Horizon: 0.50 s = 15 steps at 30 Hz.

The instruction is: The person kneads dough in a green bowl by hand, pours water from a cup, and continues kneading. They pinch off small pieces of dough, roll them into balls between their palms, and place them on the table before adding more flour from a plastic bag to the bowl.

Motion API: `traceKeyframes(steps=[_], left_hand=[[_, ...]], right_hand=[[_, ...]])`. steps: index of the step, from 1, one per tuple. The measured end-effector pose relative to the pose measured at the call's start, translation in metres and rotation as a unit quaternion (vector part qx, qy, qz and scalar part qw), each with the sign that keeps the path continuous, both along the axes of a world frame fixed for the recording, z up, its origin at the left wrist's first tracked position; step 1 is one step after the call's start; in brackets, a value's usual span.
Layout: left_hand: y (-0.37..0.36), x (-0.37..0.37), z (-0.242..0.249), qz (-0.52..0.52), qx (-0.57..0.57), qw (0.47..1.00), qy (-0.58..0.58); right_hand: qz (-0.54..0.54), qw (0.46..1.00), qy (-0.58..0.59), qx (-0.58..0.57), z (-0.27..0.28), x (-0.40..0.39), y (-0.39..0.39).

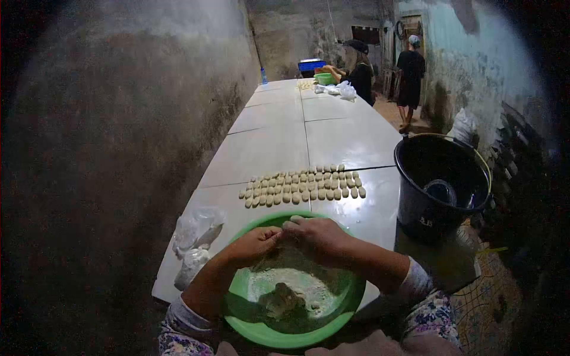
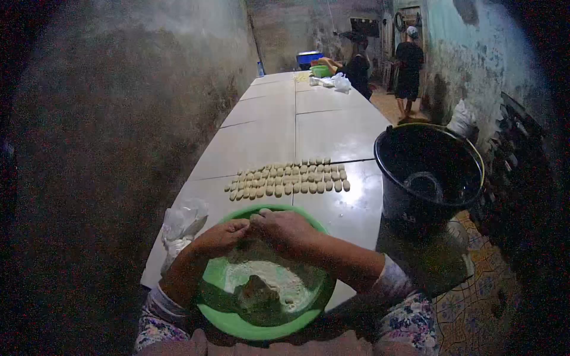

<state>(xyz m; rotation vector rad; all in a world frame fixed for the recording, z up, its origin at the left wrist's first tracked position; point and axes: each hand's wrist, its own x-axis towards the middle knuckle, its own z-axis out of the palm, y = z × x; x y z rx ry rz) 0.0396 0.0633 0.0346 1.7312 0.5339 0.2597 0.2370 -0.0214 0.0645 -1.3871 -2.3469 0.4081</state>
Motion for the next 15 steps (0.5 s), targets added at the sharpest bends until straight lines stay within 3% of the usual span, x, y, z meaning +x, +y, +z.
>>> traceKeyframes(steps=[3,5,6,7,9,11,13,15], left_hand=[[0.008,0.001,0.001,-0.022,-0.017,0.999,0.031],[0.003,0.005,0.008,-0.014,0.13,0.99,0.061],[-0.001,0.007,0.019,-0.038,0.132,0.987,0.079],[0.0,0.007,0.018,-0.034,0.126,0.988,0.077],[0.003,0.005,0.014,-0.091,0.247,0.963,0.055],[0.0,0.004,0.019,-0.078,0.242,0.966,0.047],[0.002,0.003,0.02,-0.05,0.229,0.969,0.071],[0.002,0.004,0.014,-0.026,0.211,0.977,0.003]], right_hand=[[-0.005,0.996,-0.065,0.054,-0.017,0.007,0.01],[-0.001,0.993,0.045,0.108,-0.044,0.013,0.023],[0.002,0.999,0.029,0.013,-0.026,0.009,0.02],[0.007,1.0,0.026,0.007,-0.023,0.007,0.018],[0.037,0.999,0.025,0.002,-0.02,0.009,0.017],[0.034,0.999,0.029,-0.009,-0.015,0.008,0.016],[-0.039,0.992,0.119,-0.016,-0.019,0.01,0.016],[-0.043,0.989,0.139,0.023,-0.026,0.012,0.019]])
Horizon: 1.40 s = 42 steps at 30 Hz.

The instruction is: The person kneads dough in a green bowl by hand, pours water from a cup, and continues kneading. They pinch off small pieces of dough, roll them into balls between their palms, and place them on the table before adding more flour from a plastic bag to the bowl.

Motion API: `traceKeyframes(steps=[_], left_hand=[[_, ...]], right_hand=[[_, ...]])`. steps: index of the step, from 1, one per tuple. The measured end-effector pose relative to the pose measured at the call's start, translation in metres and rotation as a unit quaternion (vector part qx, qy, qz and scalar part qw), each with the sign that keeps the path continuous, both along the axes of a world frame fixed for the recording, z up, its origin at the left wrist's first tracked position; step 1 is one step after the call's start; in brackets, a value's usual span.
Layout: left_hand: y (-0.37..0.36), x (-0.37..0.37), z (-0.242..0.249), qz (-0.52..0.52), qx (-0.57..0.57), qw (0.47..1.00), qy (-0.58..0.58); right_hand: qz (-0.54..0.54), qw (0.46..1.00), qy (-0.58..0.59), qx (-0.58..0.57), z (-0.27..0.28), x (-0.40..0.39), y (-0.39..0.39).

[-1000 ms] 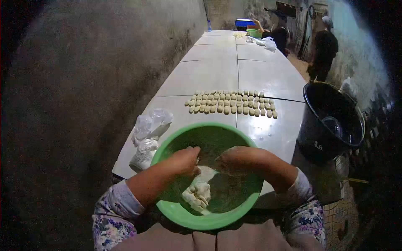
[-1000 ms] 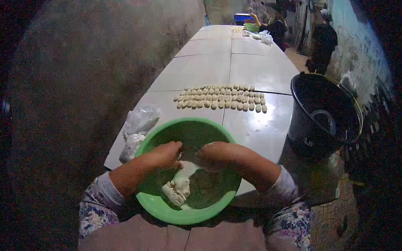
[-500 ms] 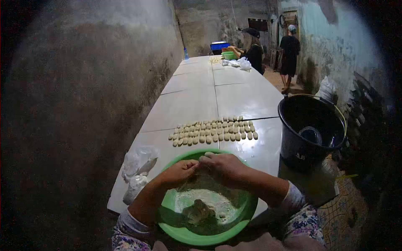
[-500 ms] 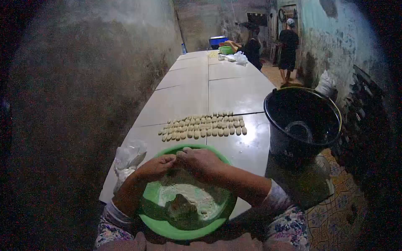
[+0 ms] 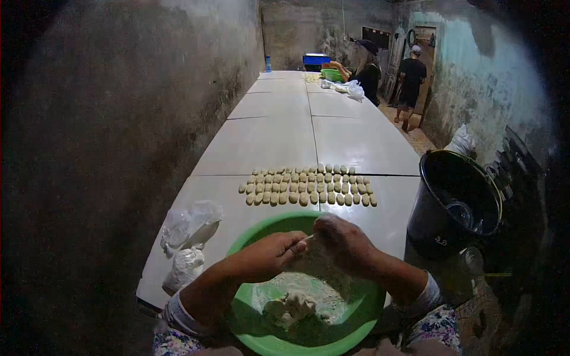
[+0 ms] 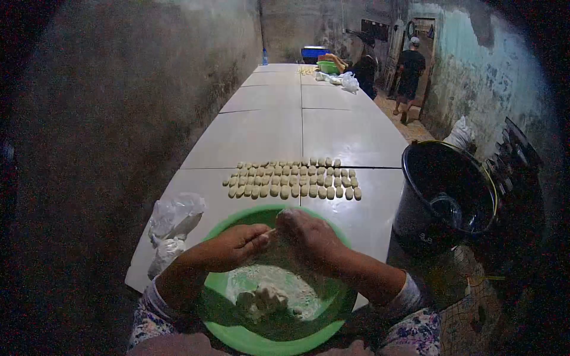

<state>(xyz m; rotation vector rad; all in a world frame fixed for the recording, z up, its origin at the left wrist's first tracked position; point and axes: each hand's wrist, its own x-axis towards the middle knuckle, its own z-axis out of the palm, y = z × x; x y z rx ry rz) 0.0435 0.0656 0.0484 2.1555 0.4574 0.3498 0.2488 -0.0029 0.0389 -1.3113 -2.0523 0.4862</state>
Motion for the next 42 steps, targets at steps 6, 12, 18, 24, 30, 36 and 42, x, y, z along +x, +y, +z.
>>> traceKeyframes(steps=[6,12,18,24,30,36,42], left_hand=[[0.001,-0.003,0.002,0.005,-0.069,0.998,-0.013],[-0.004,-0.011,0.0,0.019,-0.205,0.978,-0.02],[-0.006,-0.011,0.005,0.07,-0.253,0.962,-0.076],[-0.007,-0.021,0.009,0.099,-0.127,0.987,0.008],[-0.008,-0.009,0.001,0.077,-0.181,0.974,-0.112],[-0.003,-0.012,-0.009,0.06,-0.269,0.954,-0.117],[0.01,-0.002,-0.013,0.064,-0.455,0.884,-0.082]], right_hand=[[-0.101,0.992,0.041,0.066,-0.001,-0.003,0.0],[-0.186,0.966,0.143,0.107,0.007,0.013,0.012],[0.171,0.94,-0.178,-0.238,-0.008,0.009,0.004],[0.227,0.923,-0.245,-0.193,-0.017,0.008,0.004],[0.234,0.914,-0.248,-0.22,-0.021,0.013,0.006],[0.194,0.915,-0.232,-0.268,-0.031,0.016,0.01],[0.177,0.928,-0.207,-0.256,-0.024,0.015,0.008]])
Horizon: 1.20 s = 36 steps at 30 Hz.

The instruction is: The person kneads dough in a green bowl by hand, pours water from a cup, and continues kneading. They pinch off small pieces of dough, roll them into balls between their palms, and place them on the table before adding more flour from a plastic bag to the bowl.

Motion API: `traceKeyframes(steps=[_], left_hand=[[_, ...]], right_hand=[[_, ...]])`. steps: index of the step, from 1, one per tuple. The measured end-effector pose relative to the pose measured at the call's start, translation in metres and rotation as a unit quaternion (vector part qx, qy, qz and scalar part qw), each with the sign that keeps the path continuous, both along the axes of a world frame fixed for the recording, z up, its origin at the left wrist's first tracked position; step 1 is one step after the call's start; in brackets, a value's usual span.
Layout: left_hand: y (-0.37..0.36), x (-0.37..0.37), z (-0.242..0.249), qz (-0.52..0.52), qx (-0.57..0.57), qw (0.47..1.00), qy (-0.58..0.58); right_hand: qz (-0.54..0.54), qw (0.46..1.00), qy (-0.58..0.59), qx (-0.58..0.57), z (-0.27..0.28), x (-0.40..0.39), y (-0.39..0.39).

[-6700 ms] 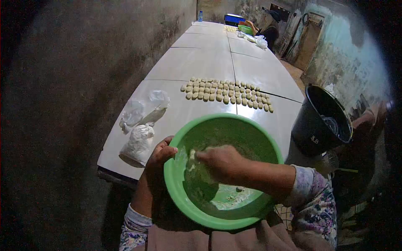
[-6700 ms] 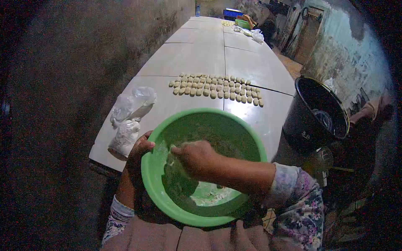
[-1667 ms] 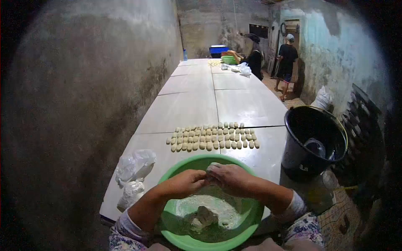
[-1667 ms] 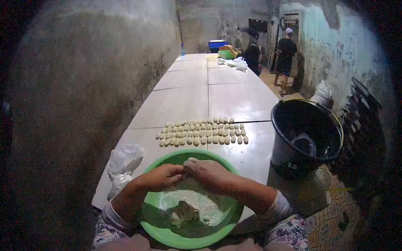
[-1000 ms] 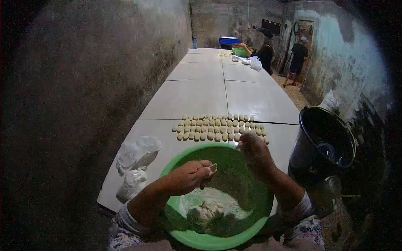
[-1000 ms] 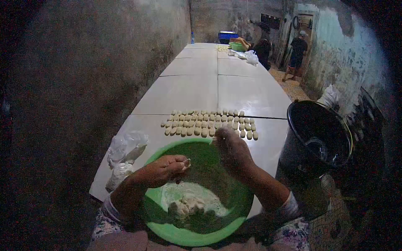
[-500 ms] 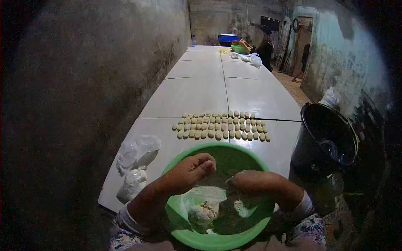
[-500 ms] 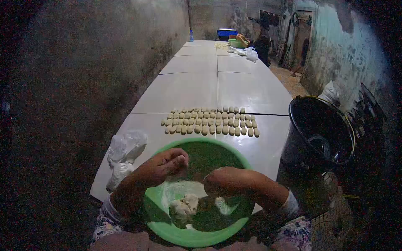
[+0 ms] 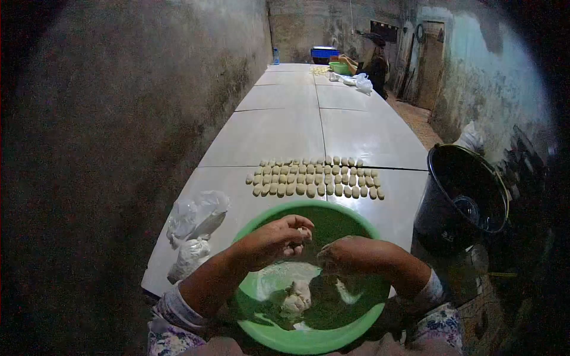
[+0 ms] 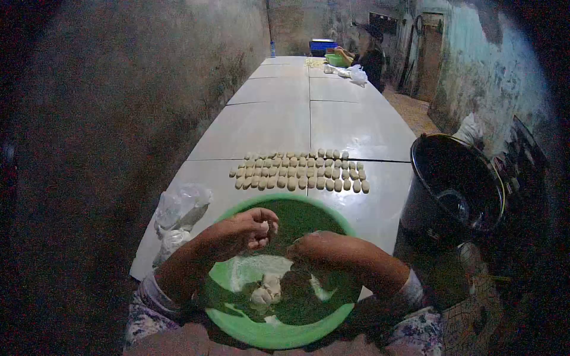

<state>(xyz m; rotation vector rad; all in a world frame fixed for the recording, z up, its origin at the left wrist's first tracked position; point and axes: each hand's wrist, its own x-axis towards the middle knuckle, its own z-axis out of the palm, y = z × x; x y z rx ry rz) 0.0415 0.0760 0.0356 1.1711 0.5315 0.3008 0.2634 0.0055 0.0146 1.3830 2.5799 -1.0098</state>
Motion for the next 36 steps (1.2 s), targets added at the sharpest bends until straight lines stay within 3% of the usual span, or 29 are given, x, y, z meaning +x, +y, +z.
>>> traceKeyframes(steps=[2,5,9,13,15,16,22,24,28,31,34,36], left_hand=[[-0.002,-0.001,-0.004,-0.03,0.057,0.997,-0.036],[-0.007,0.003,0.0,-0.01,0.126,0.992,0.017],[-0.008,0.005,-0.003,0.046,0.14,0.988,0.045],[0.0,0.004,-0.017,0.023,0.163,0.986,0.016],[0.007,0.001,-0.019,-0.011,0.0,1.0,-0.022],[0.01,-0.001,-0.022,-0.012,0.001,1.0,-0.021],[-0.005,0.01,-0.01,0.053,0.137,0.985,0.09],[-0.007,0.015,-0.008,0.024,0.193,0.976,0.097],[0.002,0.011,-0.013,0.033,0.169,0.984,0.055],[0.001,0.009,-0.012,0.103,0.196,0.971,0.093],[0.0,0.011,-0.019,0.061,0.151,0.986,0.036],[-0.003,0.017,-0.019,0.067,0.072,0.995,0.035]], right_hand=[[0.018,1.0,-0.004,0.022,-0.012,0.001,0.004],[0.045,0.998,-0.003,0.045,-0.003,0.0,0.004],[0.029,0.999,0.014,0.033,-0.005,0.0,0.005],[0.01,0.999,0.032,0.004,0.004,-0.003,0.003],[0.017,0.994,-0.075,0.077,-0.005,-0.004,0.005],[0.016,0.994,-0.074,0.078,-0.007,-0.002,0.006],[-0.027,0.998,-0.046,0.021,-0.01,0.0,0.007],[0.026,0.995,-0.047,0.088,-0.017,0.003,0.009],[0.037,0.992,-0.072,0.095,-0.017,0.002,0.01],[-0.015,0.998,-0.063,0.014,-0.014,0.001,0.011],[-0.023,0.998,-0.045,0.042,0.002,0.0,0.006],[-0.057,0.982,0.053,0.174,0.009,-0.001,0.005]])
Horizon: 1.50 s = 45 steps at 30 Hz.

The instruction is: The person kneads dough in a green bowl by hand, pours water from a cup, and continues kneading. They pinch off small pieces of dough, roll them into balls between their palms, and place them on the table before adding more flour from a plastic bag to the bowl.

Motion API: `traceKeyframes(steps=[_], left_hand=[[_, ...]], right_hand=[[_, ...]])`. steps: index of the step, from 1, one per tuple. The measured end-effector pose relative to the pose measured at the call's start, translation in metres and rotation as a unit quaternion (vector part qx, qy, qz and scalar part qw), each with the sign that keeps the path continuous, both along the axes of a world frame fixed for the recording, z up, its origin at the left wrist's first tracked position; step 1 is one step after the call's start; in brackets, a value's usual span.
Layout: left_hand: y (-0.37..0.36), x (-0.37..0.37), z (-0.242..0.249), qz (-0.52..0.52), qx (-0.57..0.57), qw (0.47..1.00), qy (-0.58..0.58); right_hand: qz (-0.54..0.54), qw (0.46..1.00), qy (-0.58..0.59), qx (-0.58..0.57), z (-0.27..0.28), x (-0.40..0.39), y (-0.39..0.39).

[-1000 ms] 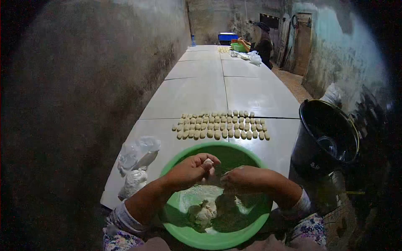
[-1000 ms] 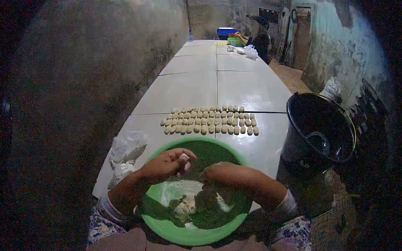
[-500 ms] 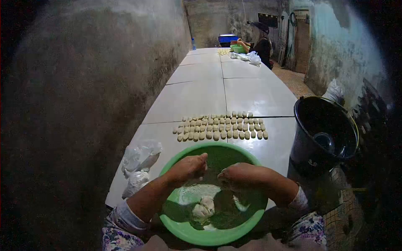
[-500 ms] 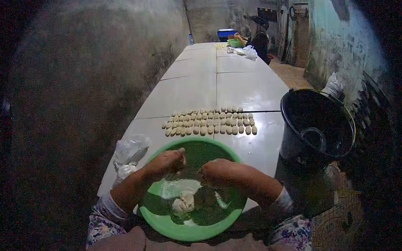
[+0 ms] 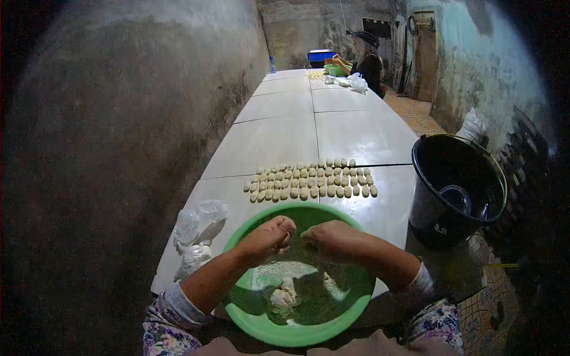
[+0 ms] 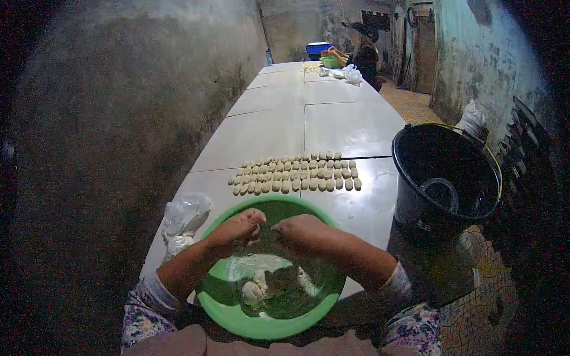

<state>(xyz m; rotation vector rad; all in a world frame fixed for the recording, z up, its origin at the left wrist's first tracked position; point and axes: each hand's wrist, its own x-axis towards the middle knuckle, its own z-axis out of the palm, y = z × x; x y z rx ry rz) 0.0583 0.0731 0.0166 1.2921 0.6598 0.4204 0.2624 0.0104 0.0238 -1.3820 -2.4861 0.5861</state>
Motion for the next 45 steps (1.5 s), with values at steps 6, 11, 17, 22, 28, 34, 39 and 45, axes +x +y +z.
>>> traceKeyframes(steps=[6,11,17,22,28,34,39,45], left_hand=[[0.012,-0.002,-0.004,-0.008,-0.047,0.998,-0.027],[0.011,-0.003,0.003,0.017,-0.078,0.995,-0.051],[-0.006,0.021,0.032,-0.081,0.045,0.995,-0.034],[-0.006,0.036,0.05,-0.109,0.153,0.979,-0.079],[0.005,0.036,0.039,-0.051,0.057,0.985,-0.153],[0.023,0.02,0.039,0.01,-0.159,0.952,-0.26],[0.015,0.019,0.046,-0.011,-0.239,0.929,-0.281],[-0.01,0.021,0.057,-0.075,-0.204,0.936,-0.277]], right_hand=[[-0.034,0.988,0.143,0.053,-0.007,0.0,0.004],[-0.012,0.993,0.116,0.011,-0.008,-0.001,0.008],[0.044,0.995,0.005,-0.085,-0.008,0.018,0.01],[0.067,0.992,0.055,-0.092,0.023,0.037,0.002],[0.022,0.991,0.099,-0.084,0.038,0.039,-0.001],[-0.054,0.984,0.145,0.092,0.033,0.016,-0.002],[-0.079,0.969,0.183,0.144,0.041,0.0,-0.012],[-0.059,0.956,0.182,0.221,0.043,-0.005,-0.019]])
